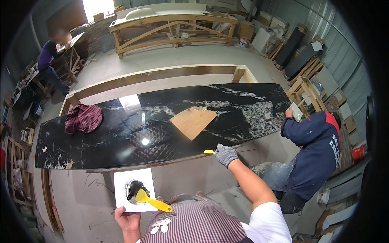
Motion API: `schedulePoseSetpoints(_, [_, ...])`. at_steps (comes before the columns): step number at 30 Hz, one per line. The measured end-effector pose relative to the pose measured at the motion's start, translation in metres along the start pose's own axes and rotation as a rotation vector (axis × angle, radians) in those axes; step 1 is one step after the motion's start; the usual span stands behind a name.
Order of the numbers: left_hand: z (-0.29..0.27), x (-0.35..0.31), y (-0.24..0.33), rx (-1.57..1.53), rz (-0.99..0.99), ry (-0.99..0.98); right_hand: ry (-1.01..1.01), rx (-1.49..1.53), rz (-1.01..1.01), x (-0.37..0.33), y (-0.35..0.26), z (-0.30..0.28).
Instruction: The person applies a dark substance to a large black tabletop using a yellow brush and a small white card, then scrapes the surface with a metal tool. The person works methodically across the tabletop while another worker is visible in the background.
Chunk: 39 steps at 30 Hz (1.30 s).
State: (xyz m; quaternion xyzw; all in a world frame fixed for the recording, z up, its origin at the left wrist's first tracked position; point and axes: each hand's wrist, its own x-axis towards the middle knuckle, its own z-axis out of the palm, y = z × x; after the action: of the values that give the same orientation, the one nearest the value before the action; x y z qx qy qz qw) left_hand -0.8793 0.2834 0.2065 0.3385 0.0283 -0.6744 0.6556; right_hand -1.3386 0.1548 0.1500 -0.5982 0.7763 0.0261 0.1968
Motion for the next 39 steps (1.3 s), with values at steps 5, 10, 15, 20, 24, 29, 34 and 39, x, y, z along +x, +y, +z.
schedulePoseSetpoints(5, [0.014, -0.005, -0.025, -0.017, 0.008, 0.006, 0.009, 0.006, 0.049, 0.001, 0.048, -0.015])
schedulePoseSetpoints(10, [0.030, -0.012, -0.051, -0.015, -0.009, -0.024, 0.006, -0.018, 0.088, 0.009, 0.098, -0.027])
schedulePoseSetpoints(15, [0.036, -0.012, -0.078, -0.019, -0.016, -0.055, 0.018, -0.047, 0.133, 0.014, 0.147, -0.038])
schedulePoseSetpoints(20, [0.043, -0.015, -0.102, -0.037, -0.048, -0.080, -0.027, -0.096, 0.202, 0.026, 0.199, -0.048])
schedulePoseSetpoints(24, [0.058, -0.024, -0.118, 0.001, -0.032, -0.076, -0.048, -0.111, 0.275, 0.036, 0.233, -0.060])
schedulePoseSetpoints(29, [0.056, -0.026, -0.124, 0.013, -0.029, -0.077, -0.131, -0.180, 0.311, 0.055, 0.270, -0.069])
schedulePoseSetpoints(34, [0.062, -0.036, -0.129, 0.014, 0.014, -0.030, -0.154, -0.244, 0.336, 0.056, 0.275, -0.091])
schedulePoseSetpoints(39, [0.058, -0.044, -0.130, -0.007, 0.032, -0.034, -0.149, -0.251, 0.427, 0.063, 0.298, -0.094])
